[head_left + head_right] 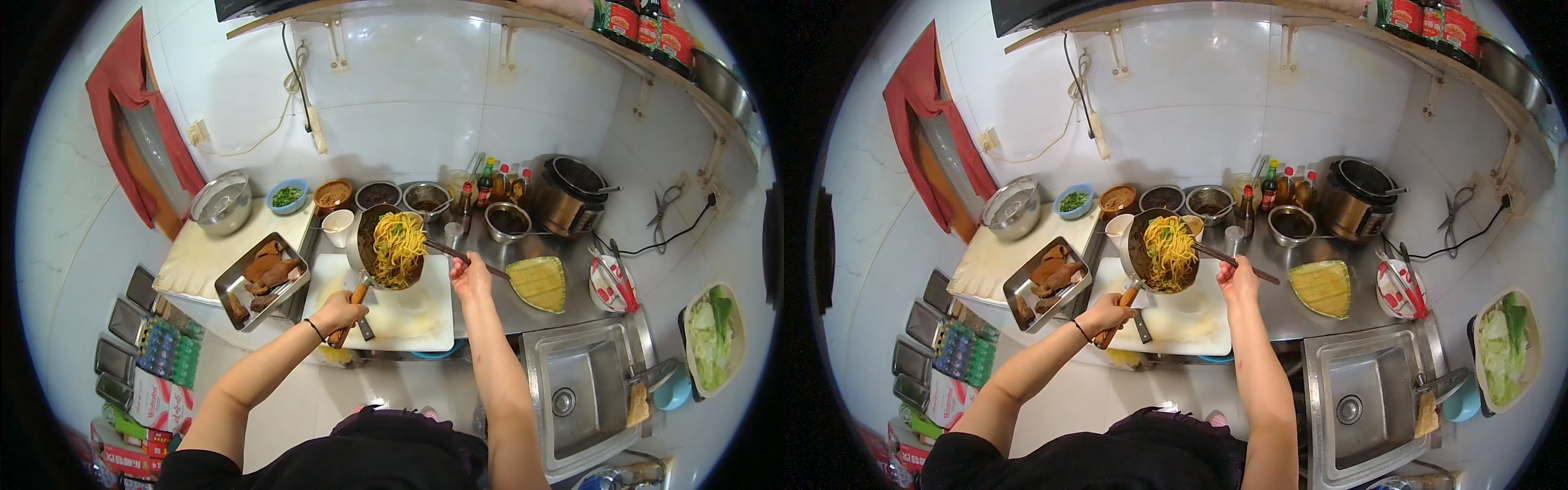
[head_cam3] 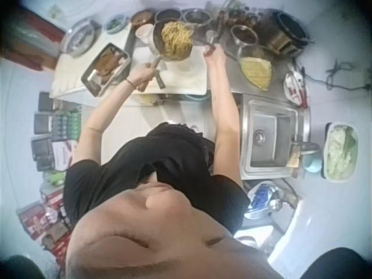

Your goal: The person transfers cooked noodles and meat from a pan to a plate using chopsticks, then places the plate on a counter. They retrieve a canned drink from a refrigerator and pack the food and drink into a plastic bag with chopsticks, sealing it for a takeout order.

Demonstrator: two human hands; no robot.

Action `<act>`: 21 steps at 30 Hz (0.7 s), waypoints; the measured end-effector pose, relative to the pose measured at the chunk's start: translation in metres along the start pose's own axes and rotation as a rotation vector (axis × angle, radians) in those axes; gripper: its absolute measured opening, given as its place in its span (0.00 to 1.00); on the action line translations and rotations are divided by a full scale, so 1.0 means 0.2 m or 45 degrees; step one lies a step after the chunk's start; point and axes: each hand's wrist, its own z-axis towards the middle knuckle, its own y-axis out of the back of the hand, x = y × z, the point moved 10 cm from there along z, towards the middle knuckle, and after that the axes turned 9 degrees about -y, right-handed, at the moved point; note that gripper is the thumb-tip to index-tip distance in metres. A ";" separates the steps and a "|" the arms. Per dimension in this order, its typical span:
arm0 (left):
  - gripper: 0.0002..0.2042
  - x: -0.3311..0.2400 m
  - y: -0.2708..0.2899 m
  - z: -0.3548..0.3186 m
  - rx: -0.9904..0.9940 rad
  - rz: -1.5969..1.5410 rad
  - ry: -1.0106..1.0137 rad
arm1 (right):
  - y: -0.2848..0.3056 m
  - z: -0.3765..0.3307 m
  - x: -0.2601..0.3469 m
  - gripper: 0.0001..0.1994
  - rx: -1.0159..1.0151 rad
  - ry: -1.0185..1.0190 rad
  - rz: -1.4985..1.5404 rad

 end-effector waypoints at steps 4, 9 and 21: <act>0.12 0.03 0.01 0.02 -0.061 0.092 -0.029 | 0.01 -0.03 0.03 0.10 -0.007 0.018 0.016; 0.13 0.10 0.04 0.02 -0.161 0.076 -0.056 | 0.04 -0.04 0.06 0.09 -0.042 0.023 0.023; 0.16 0.25 0.08 0.01 -0.308 0.338 -0.039 | 0.34 0.05 -0.05 0.07 -0.216 0.076 -0.115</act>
